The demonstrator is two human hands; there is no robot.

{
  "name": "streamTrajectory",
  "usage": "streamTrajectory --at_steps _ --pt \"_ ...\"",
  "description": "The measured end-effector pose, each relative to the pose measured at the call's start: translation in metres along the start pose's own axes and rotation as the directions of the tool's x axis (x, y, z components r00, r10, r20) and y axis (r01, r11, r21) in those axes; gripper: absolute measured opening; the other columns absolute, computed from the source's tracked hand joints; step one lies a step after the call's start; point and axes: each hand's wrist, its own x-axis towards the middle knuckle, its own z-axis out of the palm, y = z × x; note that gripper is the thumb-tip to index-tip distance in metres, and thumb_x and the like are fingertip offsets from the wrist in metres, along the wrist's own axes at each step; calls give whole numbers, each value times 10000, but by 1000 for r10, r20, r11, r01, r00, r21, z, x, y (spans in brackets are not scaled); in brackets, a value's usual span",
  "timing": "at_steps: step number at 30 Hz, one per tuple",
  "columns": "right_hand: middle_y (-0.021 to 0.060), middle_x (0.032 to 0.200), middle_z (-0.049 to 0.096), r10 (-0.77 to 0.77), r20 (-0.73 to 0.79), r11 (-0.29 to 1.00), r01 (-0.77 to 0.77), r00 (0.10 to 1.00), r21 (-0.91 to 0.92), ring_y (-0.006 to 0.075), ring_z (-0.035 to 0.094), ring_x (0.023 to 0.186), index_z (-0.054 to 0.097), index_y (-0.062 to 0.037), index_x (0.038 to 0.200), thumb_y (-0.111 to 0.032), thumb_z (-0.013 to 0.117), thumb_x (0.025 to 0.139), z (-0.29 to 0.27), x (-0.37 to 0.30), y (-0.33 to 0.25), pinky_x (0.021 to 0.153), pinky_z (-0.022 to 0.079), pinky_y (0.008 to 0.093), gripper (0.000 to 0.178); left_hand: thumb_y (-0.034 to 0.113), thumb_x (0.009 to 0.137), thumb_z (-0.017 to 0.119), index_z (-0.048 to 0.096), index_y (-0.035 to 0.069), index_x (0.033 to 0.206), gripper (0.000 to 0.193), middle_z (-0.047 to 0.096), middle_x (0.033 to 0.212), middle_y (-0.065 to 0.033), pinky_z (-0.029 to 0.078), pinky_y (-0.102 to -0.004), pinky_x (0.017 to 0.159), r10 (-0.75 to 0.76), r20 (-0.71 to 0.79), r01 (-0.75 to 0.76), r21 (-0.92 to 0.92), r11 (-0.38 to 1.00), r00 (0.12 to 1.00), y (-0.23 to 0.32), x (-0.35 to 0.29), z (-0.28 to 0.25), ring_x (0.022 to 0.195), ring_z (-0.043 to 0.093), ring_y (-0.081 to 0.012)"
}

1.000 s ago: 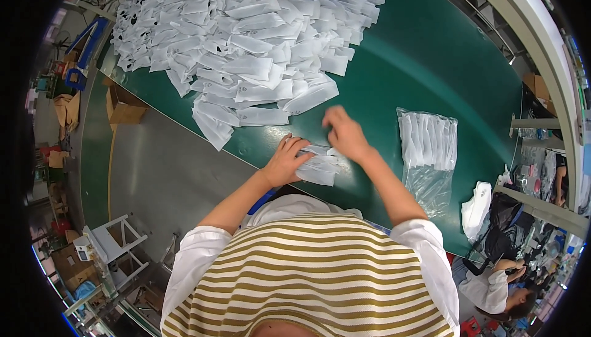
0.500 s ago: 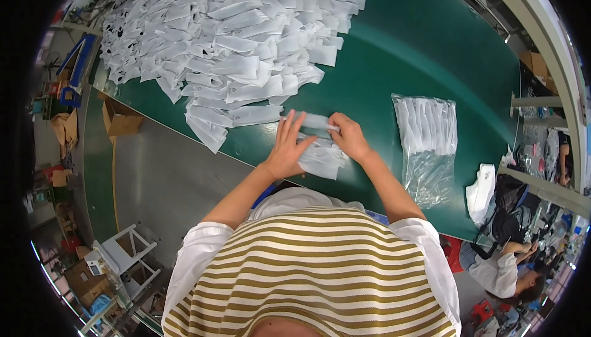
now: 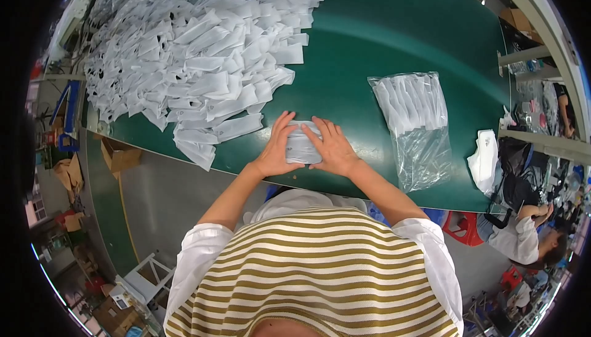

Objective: Packaging small white fabric items into plastic bags and placing them into a cardboard box.

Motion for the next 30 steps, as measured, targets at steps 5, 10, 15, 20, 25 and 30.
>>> streamTrajectory --at_steps 5,10,15,20,25,30 --pt "255 1369 351 -10 -73 995 17 997 97 426 388 1206 329 -105 1474 -313 851 590 21 5 -3 1043 360 487 1047 157 805 665 504 5 1245 492 489 1222 -221 358 -468 1027 -107 -194 127 97 987 975 -11 -14 17 1169 451 -409" --pt "269 1283 387 79 -154 991 -61 985 119 432 395 1173 360 -105 1460 -259 838 603 38 -14 -11 994 409 488 994 83 852 596 589 10 1149 306 548 1155 -190 405 -425 967 -120 -124 123 20 992 985 -16 -5 24 1086 510 -371" --pt "267 1216 416 439 -184 864 -357 879 354 438 434 1144 406 -110 1439 -242 836 633 29 -81 -30 944 442 469 923 152 888 561 613 25 1104 256 560 1146 -176 407 -411 956 -145 167 190 -300 935 975 19 31 56 1080 517 -350" --pt "228 1201 463 745 -125 590 -560 655 582 367 495 1115 491 -109 1394 -289 826 664 -25 -229 -54 963 420 432 823 340 880 611 579 36 1139 401 529 1147 -159 368 -447 975 195 139 -154 -265 952 971 104 79 114 1085 480 -347" --pt "191 1157 487 932 -281 354 -728 227 587 331 507 1059 491 -72 1389 -269 818 660 -32 -338 -72 966 411 404 822 274 814 689 567 29 1089 388 545 1051 -162 411 -457 888 391 167 -376 -117 919 905 182 109 165 1000 523 -354" --pt "203 1116 490 929 -366 249 -808 44 535 349 512 1034 498 -50 1372 -237 820 661 -16 -319 -34 940 427 402 803 173 836 654 554 28 983 229 596 926 -168 453 -469 760 319 512 -325 -82 942 797 141 114 220 862 586 -363"
